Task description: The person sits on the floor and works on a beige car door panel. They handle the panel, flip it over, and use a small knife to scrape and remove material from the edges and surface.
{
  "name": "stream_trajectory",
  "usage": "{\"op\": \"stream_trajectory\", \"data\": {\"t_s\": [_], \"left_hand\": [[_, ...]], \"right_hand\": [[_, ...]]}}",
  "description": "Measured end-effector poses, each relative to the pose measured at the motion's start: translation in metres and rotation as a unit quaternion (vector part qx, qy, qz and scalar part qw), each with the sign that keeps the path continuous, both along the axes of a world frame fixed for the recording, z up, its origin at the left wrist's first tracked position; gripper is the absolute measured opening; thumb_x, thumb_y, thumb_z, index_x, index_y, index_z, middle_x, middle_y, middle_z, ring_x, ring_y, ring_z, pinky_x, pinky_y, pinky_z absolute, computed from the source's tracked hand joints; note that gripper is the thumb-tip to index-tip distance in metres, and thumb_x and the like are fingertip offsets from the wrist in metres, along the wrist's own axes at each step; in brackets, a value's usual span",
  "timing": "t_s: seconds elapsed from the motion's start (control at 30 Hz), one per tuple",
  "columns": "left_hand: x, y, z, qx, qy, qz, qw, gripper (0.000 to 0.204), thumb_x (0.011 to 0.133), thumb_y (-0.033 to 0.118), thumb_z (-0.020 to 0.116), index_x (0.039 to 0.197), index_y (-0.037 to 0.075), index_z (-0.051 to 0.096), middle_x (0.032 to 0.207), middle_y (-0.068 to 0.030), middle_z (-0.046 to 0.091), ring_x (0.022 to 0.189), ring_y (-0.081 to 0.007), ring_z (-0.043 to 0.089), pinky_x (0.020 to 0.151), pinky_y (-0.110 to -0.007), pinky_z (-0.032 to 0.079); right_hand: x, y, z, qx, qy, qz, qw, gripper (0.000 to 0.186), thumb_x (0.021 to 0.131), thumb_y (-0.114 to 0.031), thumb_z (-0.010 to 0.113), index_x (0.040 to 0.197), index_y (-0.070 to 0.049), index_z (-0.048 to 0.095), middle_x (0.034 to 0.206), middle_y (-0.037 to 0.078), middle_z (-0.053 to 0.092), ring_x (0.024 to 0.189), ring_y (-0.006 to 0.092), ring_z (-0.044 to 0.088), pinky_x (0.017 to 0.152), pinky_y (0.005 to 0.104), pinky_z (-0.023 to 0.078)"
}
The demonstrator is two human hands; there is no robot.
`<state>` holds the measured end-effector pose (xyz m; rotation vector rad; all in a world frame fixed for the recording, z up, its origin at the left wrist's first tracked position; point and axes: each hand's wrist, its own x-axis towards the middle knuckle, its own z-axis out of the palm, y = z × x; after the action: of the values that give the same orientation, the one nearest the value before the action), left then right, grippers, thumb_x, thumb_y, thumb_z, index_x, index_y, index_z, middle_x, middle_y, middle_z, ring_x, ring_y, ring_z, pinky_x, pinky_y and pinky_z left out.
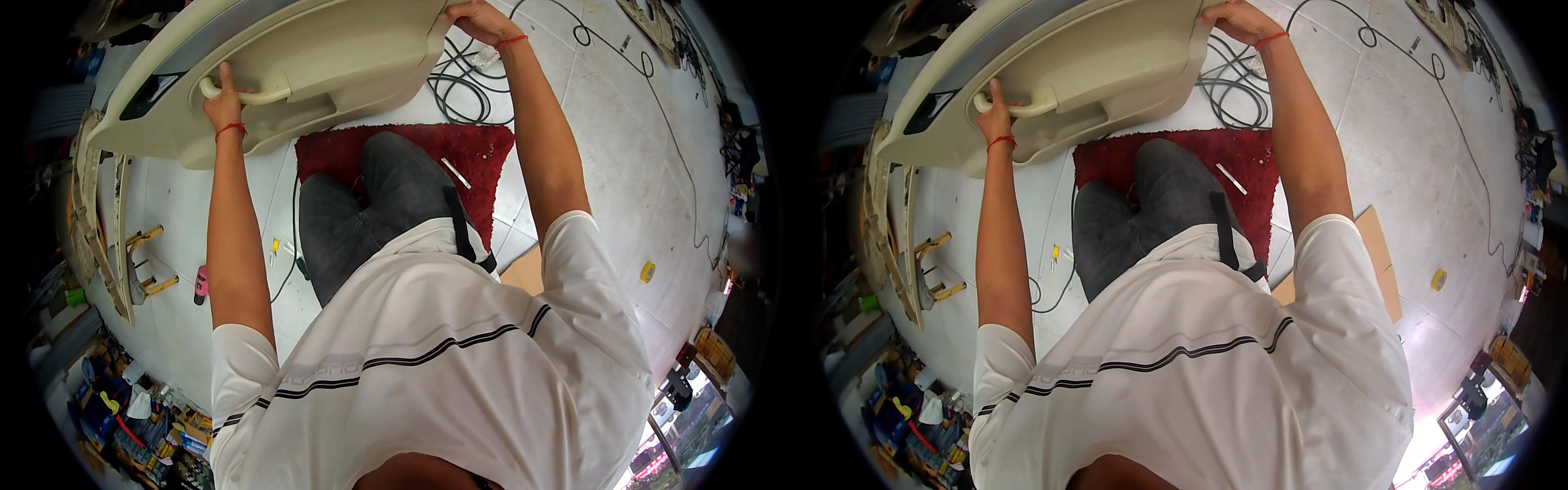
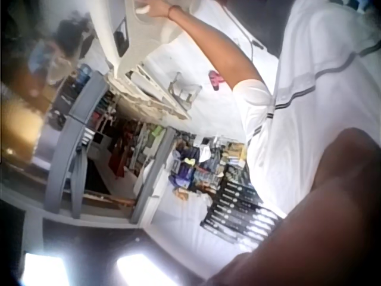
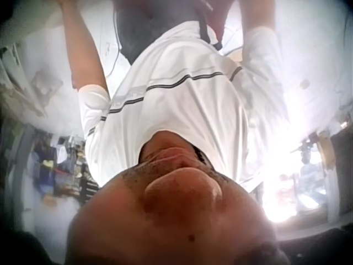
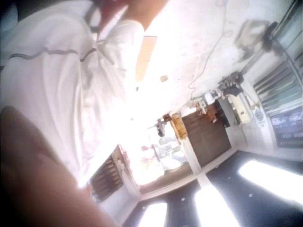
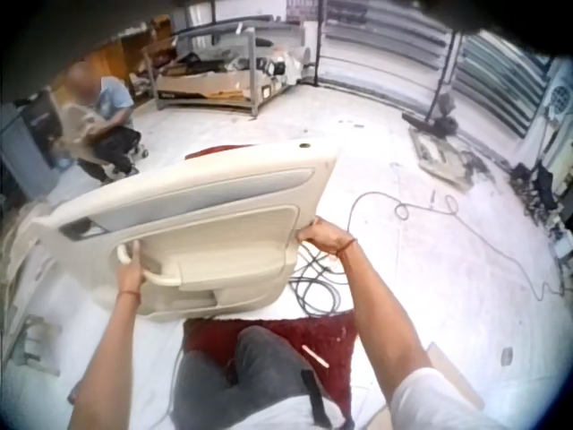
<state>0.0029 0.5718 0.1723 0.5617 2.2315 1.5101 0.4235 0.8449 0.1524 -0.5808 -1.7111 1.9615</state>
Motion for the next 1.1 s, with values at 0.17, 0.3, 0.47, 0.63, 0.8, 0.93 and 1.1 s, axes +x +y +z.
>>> {"op": "stream_trajectory", "data": {"t_s": [0.17, 0.3, 0.47, 0.63, 0.8, 0.93, 1.1], "left_hand": [[0.005, 0.0, -0.002, 0.063, -0.055, -0.019, 0.996, 0.068, 0.084, 0.057, 0.078, 0.107, -0.006, 0.063, 0.082, -0.012, 0.07, 0.073, -0.021, 0.073, 0.064, -0.032, 0.06], [0.006, -0.011, -0.031, 0.118, -0.067, -0.026, 0.99, 0.055, 0.087, 0.044, 0.079, 0.11, -0.004, 0.064, 0.095, -0.0123, 0.069, 0.08, -0.0209, 0.071, 0.071, -0.034, 0.063], [0.011, -0.013, -0.037, 0.085, -0.084, -0.061, 0.991, 0.044, 0.091, 0.031, 0.075, 0.111, -0.006, 0.064, 0.101, -0.0123, 0.068, 0.085, -0.0204, 0.07, 0.075, -0.034, 0.064], [0.012, -0.01, -0.039, 0.099, -0.084, -0.053, 0.99, 0.04, 0.088, 0.03, 0.077, 0.101, -0.006, 0.066, 0.089, -0.0111, 0.07, 0.073, -0.0171, 0.07, 0.067, -0.031, 0.063], [0.011, -0.008, -0.047, 0.136, -0.106, -0.057, 0.983, 0.043, 0.089, 0.034, 0.077, 0.1, -0.005, 0.065, 0.09, -0.0108, 0.07, 0.076, -0.0168, 0.07, 0.07, -0.031, 0.063], [0.014, -0.016, -0.056, 0.112, -0.084, -0.047, 0.989, 0.046, 0.088, 0.04, 0.077, 0.099, -0.003, 0.068, 0.089, -0.0076, 0.07, 0.076, -0.0139, 0.069, 0.07, -0.029, 0.059], [0.034, -0.02, -0.062, 0.215, -0.031, 0.057, 0.975, 0.036, 0.085, 0.033, 0.079, 0.084, -0.002, 0.069, 0.073, -0.0062, 0.069, 0.065, -0.0132, 0.06, 0.062, -0.033, 0.05]], "right_hand": [[0.002, -0.048, -0.058, 0.026, -0.174, 0.015, 0.984, 0.078, 0.071, -0.013, 0.078, 0.143, -0.003, 0.051, 0.131, 0.01, 0.063, 0.126, 0.0213, 0.053, 0.112, 0.0342, 0.036], [-0.021, -0.078, -0.082, 0.105, -0.188, -0.113, 0.97, 0.095, 0.068, -0.024, 0.091, 0.148, -0.004, 0.045, 0.134, 0.012, 0.062, 0.125, 0.0227, 0.057, 0.108, 0.0364, 0.045], [-0.026, -0.089, -0.068, 0.151, -0.218, -0.131, 0.955, 0.086, 0.067, -0.024, 0.094, 0.138, -0.002, 0.052, 0.131, 0.011, 0.065, 0.117, 0.0216, 0.064, 0.1, 0.0355, 0.052], [-0.031, -0.09, -0.061, 0.15, -0.152, -0.138, 0.967, 0.089, 0.068, -0.021, 0.094, 0.139, 0.0, 0.046, 0.126, 0.013, 0.065, 0.116, 0.0227, 0.064, 0.099, 0.0352, 0.053], [-0.027, -0.077, -0.063, 0.135, -0.19, -0.108, 0.967, 0.095, 0.067, -0.026, 0.095, 0.141, 0.001, 0.043, 0.131, 0.013, 0.062, 0.117, 0.0225, 0.063, 0.101, 0.0351, 0.051], [-0.032, -0.092, 0.006, 0.28, -0.514, 0.088, 0.806, 0.073, 0.073, -0.025, 0.092, 0.13, 0.005, 0.058, 0.121, 0.014, 0.068, 0.11, 0.0204, 0.065, 0.097, 0.0329, 0.051], [-0.119, -0.143, 0.18, 0.392, -0.209, -0.036, 0.895, 0.045, 0.088, -0.03, 0.08, 0.121, 0.0, 0.07, 0.109, 0.013, 0.074, 0.105, 0.0167, 0.066, 0.093, 0.0276, 0.05]]}}
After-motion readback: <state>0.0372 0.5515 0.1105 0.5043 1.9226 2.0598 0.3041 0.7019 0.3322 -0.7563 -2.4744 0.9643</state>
